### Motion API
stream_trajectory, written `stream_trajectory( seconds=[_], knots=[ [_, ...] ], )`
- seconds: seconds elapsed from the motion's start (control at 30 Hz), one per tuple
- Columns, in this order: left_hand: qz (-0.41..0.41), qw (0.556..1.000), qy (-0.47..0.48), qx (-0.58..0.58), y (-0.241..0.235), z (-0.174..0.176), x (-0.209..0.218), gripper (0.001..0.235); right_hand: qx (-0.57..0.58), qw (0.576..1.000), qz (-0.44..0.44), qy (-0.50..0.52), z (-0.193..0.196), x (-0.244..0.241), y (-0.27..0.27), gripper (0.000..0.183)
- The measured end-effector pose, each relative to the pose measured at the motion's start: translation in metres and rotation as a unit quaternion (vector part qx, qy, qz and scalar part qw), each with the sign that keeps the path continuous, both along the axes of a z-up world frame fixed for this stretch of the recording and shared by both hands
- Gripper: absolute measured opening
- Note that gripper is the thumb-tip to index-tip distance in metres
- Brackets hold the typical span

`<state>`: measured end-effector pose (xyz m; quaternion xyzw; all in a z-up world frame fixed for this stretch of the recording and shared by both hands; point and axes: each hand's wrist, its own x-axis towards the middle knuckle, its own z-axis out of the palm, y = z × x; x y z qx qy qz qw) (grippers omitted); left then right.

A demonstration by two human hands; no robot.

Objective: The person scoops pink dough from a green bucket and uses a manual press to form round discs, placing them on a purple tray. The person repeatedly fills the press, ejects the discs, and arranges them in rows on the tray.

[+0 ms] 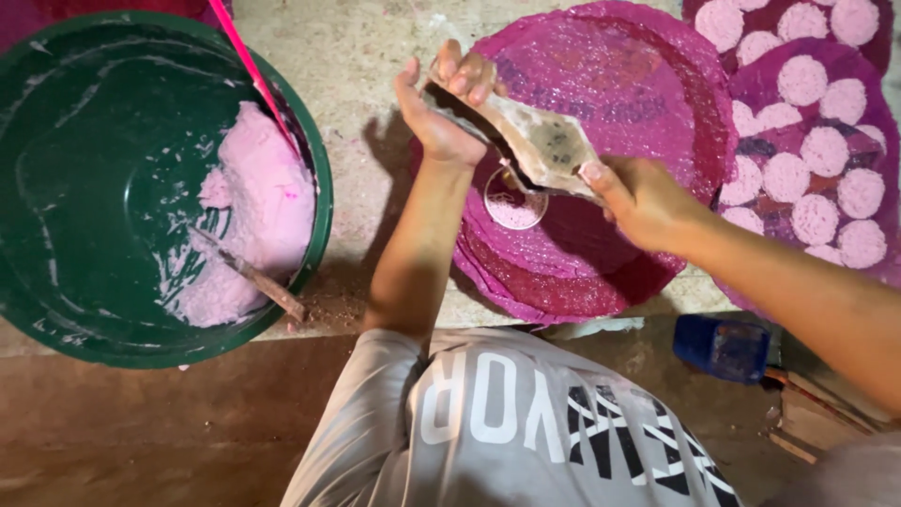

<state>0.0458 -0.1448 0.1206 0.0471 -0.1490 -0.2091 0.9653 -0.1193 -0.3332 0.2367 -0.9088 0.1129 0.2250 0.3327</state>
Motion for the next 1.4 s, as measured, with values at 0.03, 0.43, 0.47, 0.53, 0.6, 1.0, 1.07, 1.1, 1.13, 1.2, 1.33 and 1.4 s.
stream_trajectory(
  seconds=[0.03,0.43,0.47,0.53,0.6,1.0,1.07,1.1,1.13,1.2,1.33,1.4],
  knots=[
    [-0.006,1.0,-0.007,-0.003,0.006,0.001,0.002,0.038,0.011,1.0,0.004,-0.009,-0.005,0.0,0.003,0.06],
    [0.0,0.985,0.164,0.054,-0.012,0.007,-0.02,0.038,-0.063,0.993,-0.01,0.101,-0.007,-0.006,-0.015,0.076],
    [0.004,0.985,0.162,0.055,-0.013,0.007,-0.017,0.039,-0.06,0.995,-0.017,0.08,-0.008,-0.005,-0.016,0.074],
    [-0.01,0.99,0.137,0.039,-0.012,0.008,-0.008,0.039,-0.055,0.997,-0.031,0.035,-0.011,-0.004,-0.015,0.069],
    [-0.015,0.992,0.12,0.033,-0.008,0.007,-0.003,0.039,-0.015,1.0,-0.025,0.011,-0.016,-0.006,-0.012,0.07],
    [-0.043,0.994,-0.047,0.087,0.028,0.031,0.006,0.056,0.079,0.983,-0.024,-0.165,-0.04,-0.013,0.004,0.061],
    [-0.028,0.969,-0.058,0.237,0.048,0.032,-0.004,0.066,0.156,0.969,-0.056,-0.186,-0.045,-0.032,0.005,0.067],
    [-0.023,0.919,-0.079,0.386,0.055,0.03,-0.013,0.06,0.187,0.959,-0.06,-0.206,-0.045,-0.043,0.002,0.071],
    [-0.018,0.845,-0.097,0.526,0.059,0.028,-0.024,0.058,0.217,0.947,-0.064,-0.227,-0.046,-0.052,0.001,0.075],
    [0.028,0.776,-0.227,0.588,0.059,0.024,-0.047,0.07,0.241,0.924,-0.076,-0.287,-0.044,-0.067,-0.004,0.084],
    [-0.036,0.407,-0.484,0.773,0.046,0.013,-0.09,0.131,0.417,0.831,-0.139,-0.341,-0.054,-0.093,-0.001,0.084],
    [-0.028,0.394,-0.495,0.774,0.044,0.011,-0.097,0.13,0.413,0.808,-0.17,-0.383,-0.068,-0.103,0.003,0.087]
  ],
)
